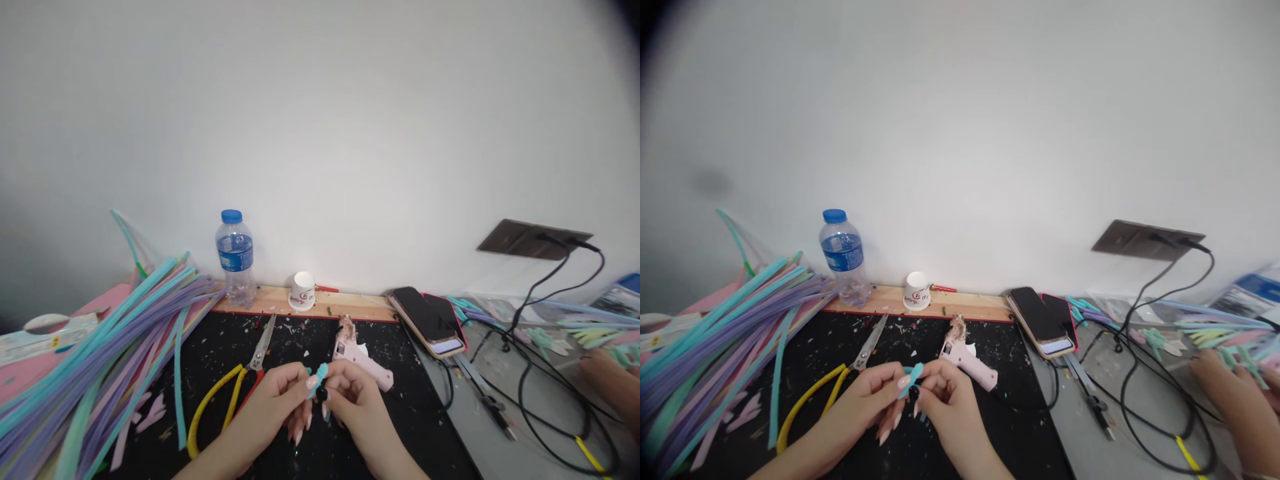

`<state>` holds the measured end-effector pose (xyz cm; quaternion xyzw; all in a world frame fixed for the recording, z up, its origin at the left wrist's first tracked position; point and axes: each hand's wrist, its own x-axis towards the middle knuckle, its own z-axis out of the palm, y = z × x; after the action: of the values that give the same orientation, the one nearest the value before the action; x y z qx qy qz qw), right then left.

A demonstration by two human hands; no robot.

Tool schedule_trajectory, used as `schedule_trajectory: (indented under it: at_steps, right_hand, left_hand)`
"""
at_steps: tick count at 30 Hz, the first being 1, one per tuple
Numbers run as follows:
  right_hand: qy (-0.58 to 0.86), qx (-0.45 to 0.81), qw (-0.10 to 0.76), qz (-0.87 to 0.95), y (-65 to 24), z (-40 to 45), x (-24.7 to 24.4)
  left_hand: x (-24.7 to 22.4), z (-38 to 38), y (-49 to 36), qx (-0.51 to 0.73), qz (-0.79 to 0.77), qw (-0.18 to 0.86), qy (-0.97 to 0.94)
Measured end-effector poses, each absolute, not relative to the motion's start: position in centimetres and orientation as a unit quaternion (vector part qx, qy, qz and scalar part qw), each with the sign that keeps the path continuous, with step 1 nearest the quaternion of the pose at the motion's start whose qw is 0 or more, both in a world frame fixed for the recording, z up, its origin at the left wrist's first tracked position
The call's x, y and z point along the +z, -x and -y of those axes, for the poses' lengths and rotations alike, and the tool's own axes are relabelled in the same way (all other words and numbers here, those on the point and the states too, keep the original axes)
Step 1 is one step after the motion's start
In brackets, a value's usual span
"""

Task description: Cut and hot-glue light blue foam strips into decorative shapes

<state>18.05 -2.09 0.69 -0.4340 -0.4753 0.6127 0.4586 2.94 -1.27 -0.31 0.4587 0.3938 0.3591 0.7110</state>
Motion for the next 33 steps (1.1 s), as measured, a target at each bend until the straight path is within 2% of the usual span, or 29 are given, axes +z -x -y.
schedule_trajectory:
  at_steps: [12,17,24,33]
  right_hand:
    - [0.473,0.558,0.430,0.529,-18.5,2.0,0.2]
    - [0.464,0.579,0.423,0.520,-18.5,1.9,0.4]
    - [0.445,0.631,0.383,0.507,-18.7,1.7,0.5]
    - [0.371,0.733,0.347,0.453,-19.2,1.8,-0.1]
  left_hand:
    - [-1.1,0.9,-2.8,0.356,-0.404,0.689,-0.486]
    - [-0.9,1.0,-2.8,0.371,-0.391,0.695,-0.476]
    - [0.3,1.3,-2.3,0.387,-0.307,0.782,-0.381]
    - [0.4,1.3,-0.8,0.239,-0.245,0.884,-0.319]
